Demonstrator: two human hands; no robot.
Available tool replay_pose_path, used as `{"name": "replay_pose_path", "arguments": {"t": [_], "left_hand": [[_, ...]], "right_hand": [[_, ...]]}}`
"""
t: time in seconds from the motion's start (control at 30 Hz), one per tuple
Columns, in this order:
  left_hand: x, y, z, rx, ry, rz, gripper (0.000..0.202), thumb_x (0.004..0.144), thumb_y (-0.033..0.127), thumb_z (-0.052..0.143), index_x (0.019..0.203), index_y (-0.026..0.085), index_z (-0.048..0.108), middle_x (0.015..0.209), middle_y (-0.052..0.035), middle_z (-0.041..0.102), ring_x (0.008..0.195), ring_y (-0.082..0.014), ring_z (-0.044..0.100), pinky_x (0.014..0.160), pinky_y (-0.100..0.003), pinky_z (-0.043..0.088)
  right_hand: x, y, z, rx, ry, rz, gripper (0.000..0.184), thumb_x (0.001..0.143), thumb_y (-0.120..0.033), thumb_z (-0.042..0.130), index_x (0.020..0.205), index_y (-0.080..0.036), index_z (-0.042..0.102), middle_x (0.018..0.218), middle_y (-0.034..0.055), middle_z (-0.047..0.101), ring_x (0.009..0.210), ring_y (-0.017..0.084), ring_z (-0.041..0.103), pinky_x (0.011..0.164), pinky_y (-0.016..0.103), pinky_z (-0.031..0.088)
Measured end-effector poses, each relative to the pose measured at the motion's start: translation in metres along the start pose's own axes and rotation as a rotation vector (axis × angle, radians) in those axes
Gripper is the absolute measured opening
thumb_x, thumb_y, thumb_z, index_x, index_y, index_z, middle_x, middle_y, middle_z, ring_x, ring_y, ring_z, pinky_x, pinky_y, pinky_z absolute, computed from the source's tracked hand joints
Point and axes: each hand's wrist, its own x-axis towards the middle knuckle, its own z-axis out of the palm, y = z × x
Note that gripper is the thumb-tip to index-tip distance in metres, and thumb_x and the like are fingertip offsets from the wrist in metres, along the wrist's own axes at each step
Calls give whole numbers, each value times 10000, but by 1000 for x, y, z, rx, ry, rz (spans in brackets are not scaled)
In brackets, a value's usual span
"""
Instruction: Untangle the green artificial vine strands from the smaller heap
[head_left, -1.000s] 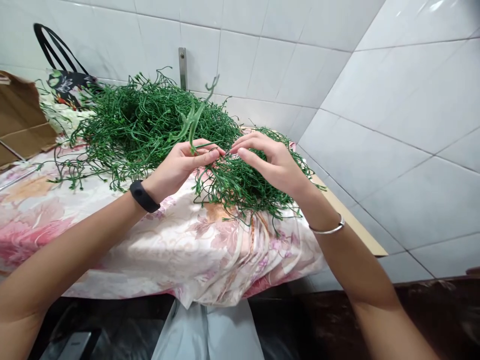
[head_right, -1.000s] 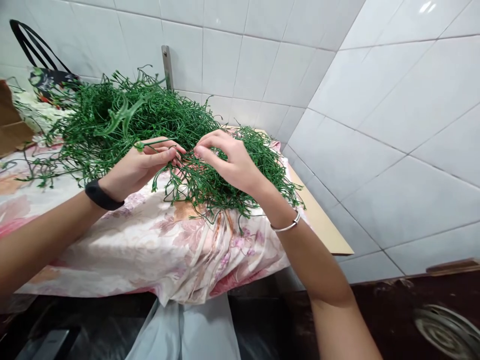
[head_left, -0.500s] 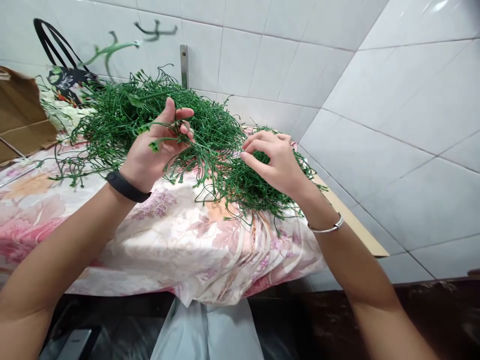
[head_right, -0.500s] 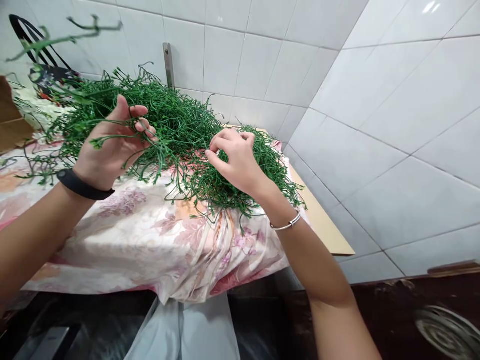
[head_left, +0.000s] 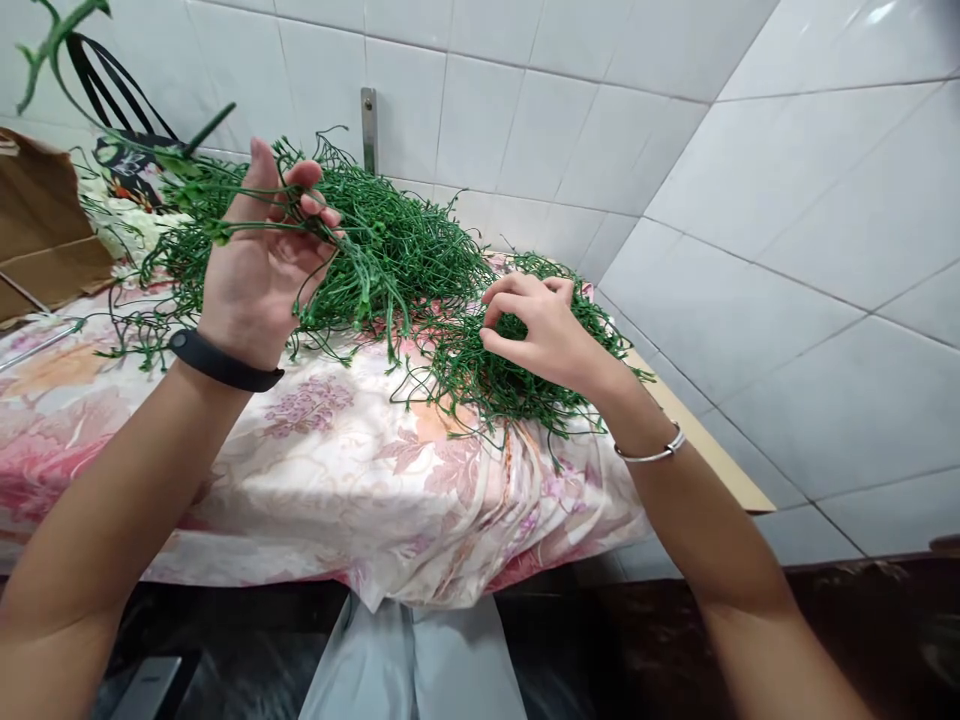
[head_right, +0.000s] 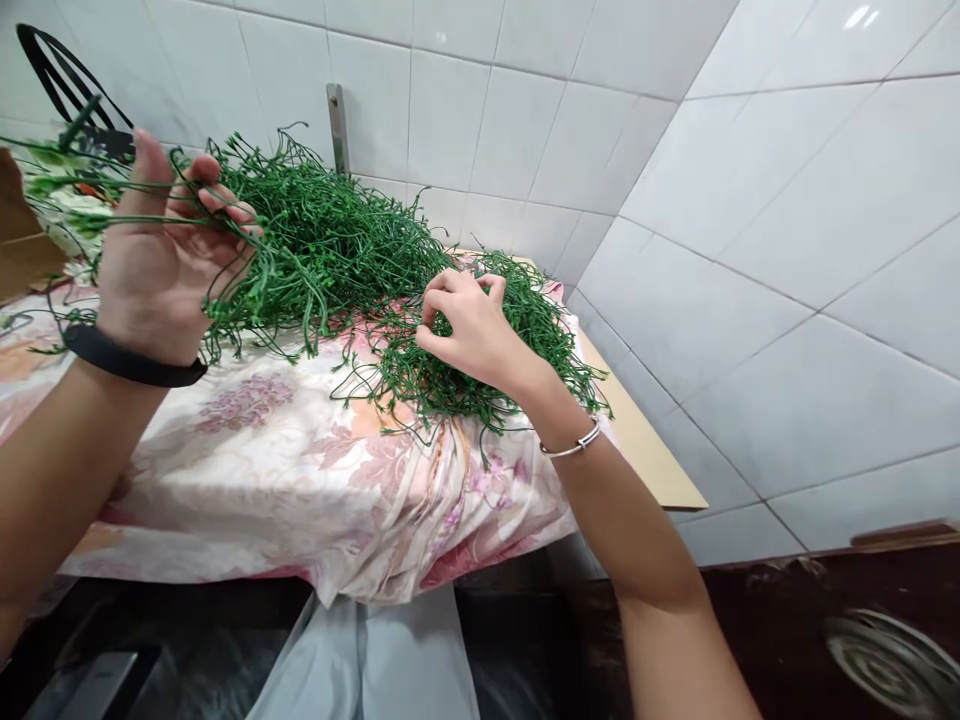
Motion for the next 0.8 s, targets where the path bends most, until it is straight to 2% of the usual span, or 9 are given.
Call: {"name": "replay_pose_path", "arguments": {"t": [0.1, 0.23, 0.4, 0.47, 0.53, 0.57, 0.67, 0.73, 0.8], "left_hand": [[-1, -2, 3, 24, 21, 9, 385, 873, 428, 365, 740, 130, 572, 558, 26, 520, 619, -50, 509, 633, -175, 452], [0, -7, 2, 124, 32, 35, 327, 858, 358, 436, 712, 114, 600, 597, 2, 516, 606, -55, 506, 610, -185, 458], [-3, -2, 1, 370, -24, 280, 193, 807, 264, 545, 706, 125, 634, 699, -10, 570, 617, -65, 510, 572, -217, 429], [-7, 0, 2, 558, -18, 402, 86, 733, 200, 635, 687, 128, 642, 676, 0, 585, 581, -66, 504, 530, -219, 399], [-11, -2, 4, 746, -25, 441, 53, 671, 166, 686, 660, 129, 650, 605, 13, 581, 537, -61, 490, 491, -215, 370], [-12, -4, 5, 829, -37, 410, 68, 663, 183, 694, 647, 131, 652, 569, 17, 572, 520, -58, 482, 474, -212, 358], [-16, -13, 7, 1003, -91, 195, 156, 683, 280, 673, 628, 136, 647, 545, 9, 570, 503, -53, 470, 446, -202, 344], [-18, -20, 9, 1047, -128, 95, 185, 695, 313, 654, 638, 137, 638, 566, 0, 581, 516, -59, 484, 451, -197, 356], [-19, -27, 10, 1049, -189, 21, 196, 702, 327, 640, 656, 137, 627, 593, -8, 595, 535, -67, 508, 468, -195, 379]], "right_hand": [[0, -2, 2, 2, 11, -4, 87, 787, -223, 426, 803, -202, 510, 1059, 24, 519, 1054, 170, 445, 891, 365, 161], [1, -4, 4, -2, 92, 9, 133, 805, -244, 424, 913, -219, 495, 1073, 22, 523, 1073, 179, 442, 882, 345, 177], [2, -7, 7, 3, 125, -16, 151, 823, -257, 395, 934, -221, 491, 1069, 30, 532, 1073, 185, 446, 872, 336, 185], [2, -7, 8, 6, 128, -22, 156, 824, -246, 385, 933, -218, 494, 1065, 35, 537, 1068, 182, 447, 867, 334, 188], [2, -8, 9, 24, 143, -19, 153, 819, -233, 395, 931, -212, 497, 1052, 34, 545, 1057, 176, 453, 865, 331, 190], [2, -8, 9, 42, 152, -17, 148, 814, -224, 407, 927, -208, 501, 1039, 30, 552, 1042, 170, 461, 866, 330, 191], [2, -10, 9, 140, 153, -17, 130, 803, -201, 445, 906, -197, 523, 986, 14, 576, 971, 148, 498, 865, 325, 210], [3, -12, 9, 256, 124, -35, 125, 818, -227, 447, 880, -184, 547, 940, 17, 594, 908, 136, 521, 850, 313, 254], [5, -13, 11, 392, 82, -58, 208, 852, -296, 410, 848, -165, 572, 887, 32, 608, 843, 125, 535, 806, 286, 318]]}}
